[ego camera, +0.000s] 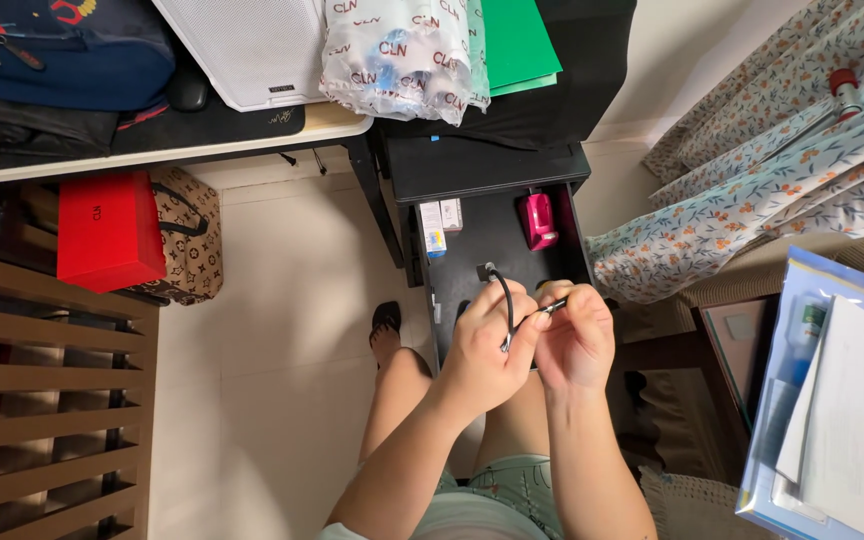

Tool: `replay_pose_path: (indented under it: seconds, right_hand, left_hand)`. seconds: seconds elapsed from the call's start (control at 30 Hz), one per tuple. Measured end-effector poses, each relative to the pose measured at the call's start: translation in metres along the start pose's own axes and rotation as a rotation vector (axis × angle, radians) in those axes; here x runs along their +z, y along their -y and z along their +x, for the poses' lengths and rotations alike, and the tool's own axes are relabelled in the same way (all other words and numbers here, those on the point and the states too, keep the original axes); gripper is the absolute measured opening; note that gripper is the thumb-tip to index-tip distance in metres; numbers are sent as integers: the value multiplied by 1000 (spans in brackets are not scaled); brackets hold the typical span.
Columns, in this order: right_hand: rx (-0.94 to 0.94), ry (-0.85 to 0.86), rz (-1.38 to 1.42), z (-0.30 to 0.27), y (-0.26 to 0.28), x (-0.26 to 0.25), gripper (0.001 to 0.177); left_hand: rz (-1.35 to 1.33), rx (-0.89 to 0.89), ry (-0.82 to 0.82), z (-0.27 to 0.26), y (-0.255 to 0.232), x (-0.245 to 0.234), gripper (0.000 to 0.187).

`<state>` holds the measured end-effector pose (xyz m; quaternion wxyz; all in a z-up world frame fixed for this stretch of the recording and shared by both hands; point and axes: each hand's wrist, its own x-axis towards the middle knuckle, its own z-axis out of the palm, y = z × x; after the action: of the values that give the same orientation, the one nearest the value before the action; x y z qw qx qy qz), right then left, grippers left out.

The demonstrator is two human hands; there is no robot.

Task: The person organizes office supplies by sorting small items, a stapler, a pink tape dispenser, and a patterned cloth into a black drawer. They also place a plastic bag containing small items into the drawer and close it.

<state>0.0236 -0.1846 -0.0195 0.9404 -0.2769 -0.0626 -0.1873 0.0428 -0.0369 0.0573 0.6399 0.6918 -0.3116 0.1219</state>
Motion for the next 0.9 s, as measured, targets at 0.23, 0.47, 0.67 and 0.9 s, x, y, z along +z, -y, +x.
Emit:
replay_pose_path:
  seconds: [0.23, 0.47, 0.67, 0.9]
  right_hand:
    - [-21, -51, -170, 6, 0, 7, 11]
    - [-42, -132, -253, 9, -11, 8, 12]
    - [-68, -154, -330, 8, -10, 13, 13]
    - [30, -180, -404, 10, -3, 11, 15]
  left_hand:
    - [-17, -87, -73, 0, 9, 4, 10]
    - [-49, -127, -171, -2, 21, 14, 11]
    - [-55, -124, -167, -3, 22, 16, 13]
    - [-80, -155, -77, 2, 29, 8, 12]
